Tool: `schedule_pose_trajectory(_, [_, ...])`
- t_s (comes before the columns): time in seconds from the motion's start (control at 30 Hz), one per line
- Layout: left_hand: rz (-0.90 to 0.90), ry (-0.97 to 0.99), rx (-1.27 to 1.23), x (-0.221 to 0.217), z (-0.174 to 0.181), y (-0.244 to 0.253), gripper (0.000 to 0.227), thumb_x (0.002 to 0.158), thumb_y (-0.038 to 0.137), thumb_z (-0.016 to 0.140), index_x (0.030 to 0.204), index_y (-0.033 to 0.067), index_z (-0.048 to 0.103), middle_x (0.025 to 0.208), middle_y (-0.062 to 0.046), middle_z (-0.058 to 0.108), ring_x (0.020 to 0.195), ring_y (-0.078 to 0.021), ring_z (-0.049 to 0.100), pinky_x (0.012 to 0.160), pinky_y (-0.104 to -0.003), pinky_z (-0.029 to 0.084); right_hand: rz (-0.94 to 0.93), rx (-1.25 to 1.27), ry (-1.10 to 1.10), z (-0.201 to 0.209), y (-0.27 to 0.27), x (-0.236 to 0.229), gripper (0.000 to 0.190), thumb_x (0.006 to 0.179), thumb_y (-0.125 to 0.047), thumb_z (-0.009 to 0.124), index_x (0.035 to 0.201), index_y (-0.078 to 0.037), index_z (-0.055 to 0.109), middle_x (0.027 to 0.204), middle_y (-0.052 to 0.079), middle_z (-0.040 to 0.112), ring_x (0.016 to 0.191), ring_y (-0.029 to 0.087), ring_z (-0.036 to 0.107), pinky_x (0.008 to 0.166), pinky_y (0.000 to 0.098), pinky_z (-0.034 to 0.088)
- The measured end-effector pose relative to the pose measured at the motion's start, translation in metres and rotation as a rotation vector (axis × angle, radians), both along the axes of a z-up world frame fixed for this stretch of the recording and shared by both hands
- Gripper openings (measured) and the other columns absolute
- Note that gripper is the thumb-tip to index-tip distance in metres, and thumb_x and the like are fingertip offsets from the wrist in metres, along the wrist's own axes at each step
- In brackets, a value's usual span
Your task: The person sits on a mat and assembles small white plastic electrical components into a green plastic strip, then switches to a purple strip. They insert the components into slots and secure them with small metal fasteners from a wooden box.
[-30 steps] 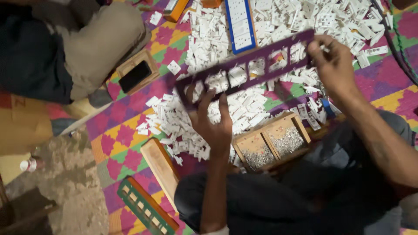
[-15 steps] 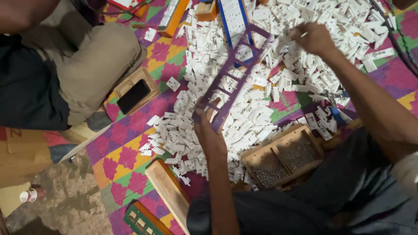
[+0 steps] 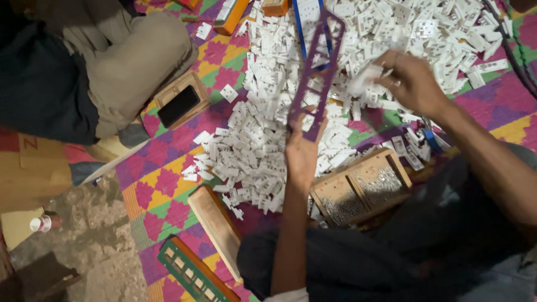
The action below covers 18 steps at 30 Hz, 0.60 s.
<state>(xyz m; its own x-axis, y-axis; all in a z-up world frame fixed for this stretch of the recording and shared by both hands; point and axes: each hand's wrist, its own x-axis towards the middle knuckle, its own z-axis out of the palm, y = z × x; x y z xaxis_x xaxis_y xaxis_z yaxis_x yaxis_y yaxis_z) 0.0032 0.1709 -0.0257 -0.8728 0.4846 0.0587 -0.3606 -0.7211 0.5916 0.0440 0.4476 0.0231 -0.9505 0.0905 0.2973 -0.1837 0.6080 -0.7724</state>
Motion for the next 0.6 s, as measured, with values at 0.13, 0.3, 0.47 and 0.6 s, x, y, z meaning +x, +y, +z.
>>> schedule_pose_trajectory(0.13, [-0.164, -0.084, -0.014, 0.028, -0.004, 0.018, 0.055, 0.113, 0.040, 0.039, 0.153, 0.0028, 0.040, 0.148, -0.014, 0.053, 0.142, -0.0290, 0.048, 0.123, -0.051, 0.036, 0.252, 0.186, 0.057, 0.049, -0.055, 0.047, 0.026, 0.093, -0.014, 0.066, 0.116, -0.007, 0.075, 0.112, 0.011, 0.070, 0.095, 0.027, 0.071, 0.070, 0.0337, 0.063])
schedule_pose_trajectory(0.3, [-0.224, -0.031, -0.075, 0.062, 0.004, 0.008, 0.066, 0.112, 0.051, 0.039, 0.155, 0.0017, 0.043, 0.153, -0.015, 0.052, 0.143, -0.0251, 0.049, 0.121, -0.047, 0.038, 0.304, 0.270, -0.309, 0.069, -0.084, 0.064, 0.025, 0.096, -0.027, 0.065, 0.109, -0.009, 0.078, 0.126, 0.001, 0.072, 0.072, 0.022, 0.073, 0.067, 0.0355, 0.060])
schedule_pose_trajectory(0.47, [-0.279, -0.103, 0.084, 0.082, 0.020, -0.007, 0.059, 0.107, 0.031, 0.051, 0.157, 0.0026, 0.041, 0.151, -0.014, 0.052, 0.137, -0.0281, 0.053, 0.118, -0.053, 0.040, 0.185, 0.468, 0.328, 0.056, -0.093, 0.079, 0.040, 0.088, -0.041, 0.069, 0.113, -0.011, 0.076, 0.111, 0.013, 0.068, 0.083, 0.028, 0.067, 0.070, 0.0368, 0.056])
schedule_pose_trajectory(0.6, [-0.346, -0.020, 0.055, 0.082, 0.027, -0.020, 0.063, 0.099, 0.011, 0.062, 0.157, 0.0118, 0.038, 0.147, -0.016, 0.053, 0.134, -0.0298, 0.056, 0.117, -0.050, 0.043, -0.031, 0.510, 0.465, 0.028, -0.098, 0.097, 0.051, 0.087, -0.050, 0.078, 0.111, -0.006, 0.070, 0.100, 0.013, 0.063, 0.086, 0.028, 0.063, 0.072, 0.0393, 0.052])
